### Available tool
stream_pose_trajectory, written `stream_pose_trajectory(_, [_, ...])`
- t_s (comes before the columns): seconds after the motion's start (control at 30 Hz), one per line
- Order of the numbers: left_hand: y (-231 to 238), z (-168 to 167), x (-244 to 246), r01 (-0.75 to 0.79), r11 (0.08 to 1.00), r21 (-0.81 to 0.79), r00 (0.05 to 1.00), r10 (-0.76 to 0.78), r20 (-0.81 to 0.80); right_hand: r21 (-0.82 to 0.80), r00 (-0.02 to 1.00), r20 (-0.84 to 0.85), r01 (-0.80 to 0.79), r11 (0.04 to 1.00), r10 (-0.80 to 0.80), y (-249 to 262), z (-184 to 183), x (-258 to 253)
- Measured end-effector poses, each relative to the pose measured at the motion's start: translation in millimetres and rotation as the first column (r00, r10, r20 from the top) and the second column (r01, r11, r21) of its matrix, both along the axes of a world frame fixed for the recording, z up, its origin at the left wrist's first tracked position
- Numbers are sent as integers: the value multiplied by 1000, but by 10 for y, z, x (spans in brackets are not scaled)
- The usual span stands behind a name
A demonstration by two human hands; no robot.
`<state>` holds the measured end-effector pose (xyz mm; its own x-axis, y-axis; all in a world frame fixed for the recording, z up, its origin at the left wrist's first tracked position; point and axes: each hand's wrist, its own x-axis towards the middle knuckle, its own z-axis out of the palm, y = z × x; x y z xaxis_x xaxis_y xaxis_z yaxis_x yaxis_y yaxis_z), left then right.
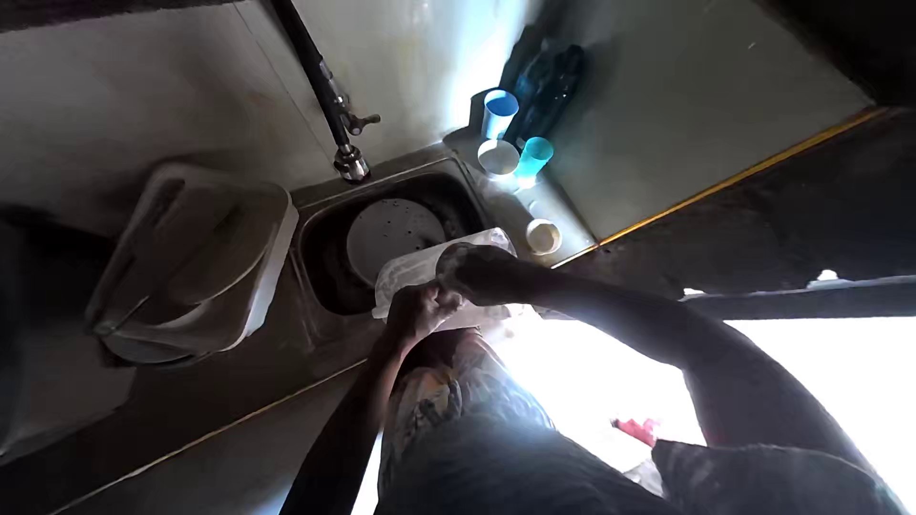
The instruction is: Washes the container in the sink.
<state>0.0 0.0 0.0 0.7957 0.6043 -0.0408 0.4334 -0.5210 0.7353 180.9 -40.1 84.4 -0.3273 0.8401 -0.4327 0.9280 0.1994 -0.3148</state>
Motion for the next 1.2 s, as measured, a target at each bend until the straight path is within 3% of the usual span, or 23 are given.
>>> stream_pose_trajectory(0.07, [33, -4, 16, -1, 1000, 9, 1000, 1, -3, -18, 997, -43, 61, 998, -62, 152, -59, 184])
stream_pose_trajectory(0.17, [56, -35, -40, -30, 999, 21, 1000, 30, -3, -65, 957, -73, 277, 959, -281, 440, -185, 476])
stream_pose_trajectory(0.23, [135, -67, -133, -90, 996, 12, 996, 89, 18, 18, 883, -274, 400, 916, -381, 371, -30, 495])
stream_pose_trajectory(0.27, [157, -120, -193, -133, 991, 18, 990, 132, 54, 86, 796, -426, 509, 857, -430, 275, 17, 497])
stream_pose_trajectory(0.33, [163, -145, -283, -224, 975, 9, 971, 222, 91, 155, 573, -641, 749, 645, -511, 157, -104, 552])
stream_pose_trajectory(0.4, [158, -104, -303, -260, 965, -9, 963, 260, 66, 103, 399, -706, 875, 473, -585, 142, -249, 541])
stream_pose_trajectory(0.47, [132, -54, -265, -240, 971, -19, 971, 240, 11, 65, 357, -672, 901, 429, -649, 162, -339, 358])
stream_pose_trajectory(0.63, [188, 4, -272, -238, 968, -77, 970, 232, -72, 143, 557, -578, 789, 597, -597, 188, -494, 106])
stream_pose_trajectory(0.77, [256, -33, -345, -220, 975, -31, 976, 220, -7, 119, 645, -666, 587, 800, -374, 174, -508, 200])
stream_pose_trajectory(0.87, [370, 0, -355, -271, 954, -126, 958, 255, -133, 281, 786, -611, 332, 900, -99, 161, -426, 179])
stream_pose_trajectory(0.97, [477, -58, -401, -348, 931, -110, 935, 338, -104, 391, 831, -550, 170, 905, 82, 99, -396, 131])
stream_pose_trajectory(1.07, [524, -75, -457, -348, 934, -78, 936, 342, -79, 414, 920, -365, 25, 910, 140, 77, -360, 137])
stream_pose_trajectory(1.2, [521, -161, -483, -297, 955, -9, 954, 297, 43, 566, 986, -115, -34, 823, 120, 164, -329, 127])
